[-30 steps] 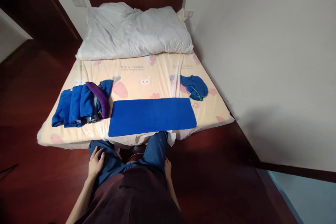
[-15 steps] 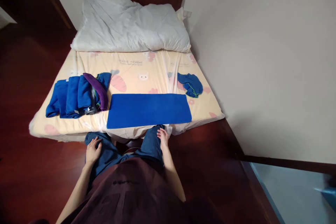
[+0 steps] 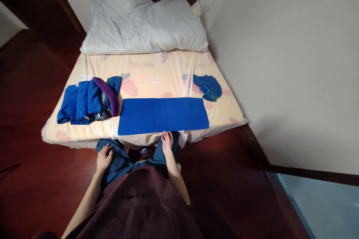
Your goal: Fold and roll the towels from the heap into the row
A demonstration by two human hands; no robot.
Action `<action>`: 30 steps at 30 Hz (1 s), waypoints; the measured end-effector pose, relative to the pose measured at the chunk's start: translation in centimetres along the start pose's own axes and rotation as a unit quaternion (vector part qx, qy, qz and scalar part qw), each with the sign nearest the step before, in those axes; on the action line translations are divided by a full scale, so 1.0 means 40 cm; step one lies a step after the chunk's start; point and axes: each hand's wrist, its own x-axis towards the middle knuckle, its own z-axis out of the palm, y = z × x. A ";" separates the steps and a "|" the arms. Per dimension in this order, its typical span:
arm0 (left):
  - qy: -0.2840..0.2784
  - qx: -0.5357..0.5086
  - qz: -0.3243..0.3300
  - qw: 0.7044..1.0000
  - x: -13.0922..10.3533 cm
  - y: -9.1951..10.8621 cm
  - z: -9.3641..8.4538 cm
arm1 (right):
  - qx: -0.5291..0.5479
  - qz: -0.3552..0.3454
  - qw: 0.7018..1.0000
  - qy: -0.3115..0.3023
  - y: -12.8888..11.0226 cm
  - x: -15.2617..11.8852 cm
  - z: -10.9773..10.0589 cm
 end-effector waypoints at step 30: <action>-0.296 0.200 0.187 0.915 0.653 0.945 0.235 | 0.060 0.080 0.993 -0.064 -0.021 0.069 -0.016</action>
